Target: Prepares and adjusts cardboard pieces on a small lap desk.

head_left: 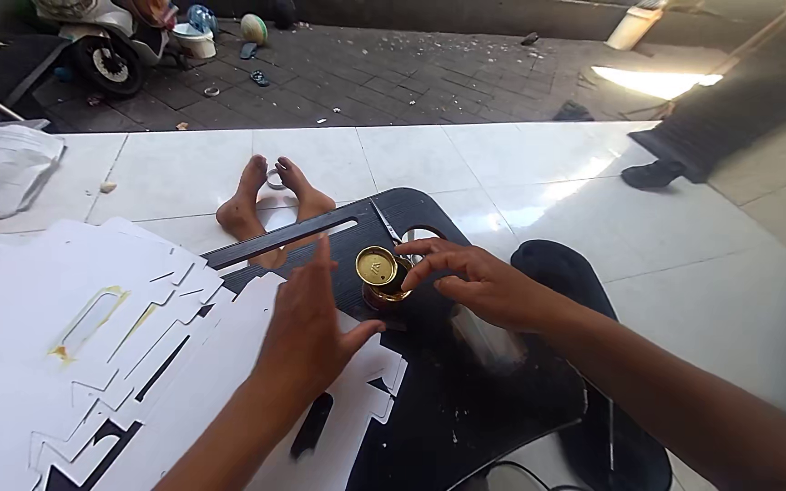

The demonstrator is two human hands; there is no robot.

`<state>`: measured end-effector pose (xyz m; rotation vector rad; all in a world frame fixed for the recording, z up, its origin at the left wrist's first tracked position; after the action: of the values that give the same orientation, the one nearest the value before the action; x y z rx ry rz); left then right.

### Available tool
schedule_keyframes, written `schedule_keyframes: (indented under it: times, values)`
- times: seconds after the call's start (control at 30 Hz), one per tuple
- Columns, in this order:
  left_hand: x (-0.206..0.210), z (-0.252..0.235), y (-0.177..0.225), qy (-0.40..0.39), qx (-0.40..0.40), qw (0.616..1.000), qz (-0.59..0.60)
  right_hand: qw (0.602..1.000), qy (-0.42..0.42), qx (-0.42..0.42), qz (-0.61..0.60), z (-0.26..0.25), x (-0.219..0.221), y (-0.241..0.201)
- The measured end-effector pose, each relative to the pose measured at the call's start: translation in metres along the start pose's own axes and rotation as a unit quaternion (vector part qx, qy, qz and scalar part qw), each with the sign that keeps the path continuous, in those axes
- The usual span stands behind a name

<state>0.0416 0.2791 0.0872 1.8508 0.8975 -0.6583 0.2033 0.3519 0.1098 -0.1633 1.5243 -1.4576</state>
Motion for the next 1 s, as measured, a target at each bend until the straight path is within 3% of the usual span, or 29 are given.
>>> schedule_keyframes:
  times: [0.2,0.43,0.53,0.67,0.73,0.87,1.0]
  values:
    - [0.036,-0.023,0.003,-0.014,-0.072,0.997,0.015,1.000,-0.010,0.013,-0.023,0.004,0.002,0.004]
    - [0.040,-0.025,0.009,-0.002,-0.066,0.998,-0.005,0.996,-0.032,0.025,-0.086,0.018,0.001,0.000]
    - [0.040,-0.024,0.010,-0.002,-0.059,0.998,0.005,0.988,-0.045,-0.014,-0.146,0.030,-0.004,-0.016]
    - [0.028,-0.016,0.008,-0.037,-0.048,0.996,0.064,0.964,-0.092,-0.129,-0.214,0.051,-0.006,-0.050]
    - [0.003,-0.004,0.005,-0.044,-0.023,0.996,0.074,0.959,-0.117,-0.185,-0.182,0.058,0.009,-0.063]
    - [-0.043,0.038,-0.029,-0.077,-0.023,0.997,-0.003,0.962,-0.117,-0.247,0.010,0.045,0.079,-0.056]
    - [-0.043,0.076,-0.053,-0.097,-0.046,0.993,-0.047,0.953,-0.099,-0.246,0.146,0.016,0.128,-0.038]
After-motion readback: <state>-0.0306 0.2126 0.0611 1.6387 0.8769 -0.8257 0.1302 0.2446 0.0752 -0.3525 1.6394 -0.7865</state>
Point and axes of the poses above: each hand's wrist, its own z-axis away from the middle knuckle, its own x-axis out of the palm, y = z × x, the point moved 10 cm from there along -z, towards the middle knuckle, and after that the axes turned 6 degrees about x, right-handed, at the moved point
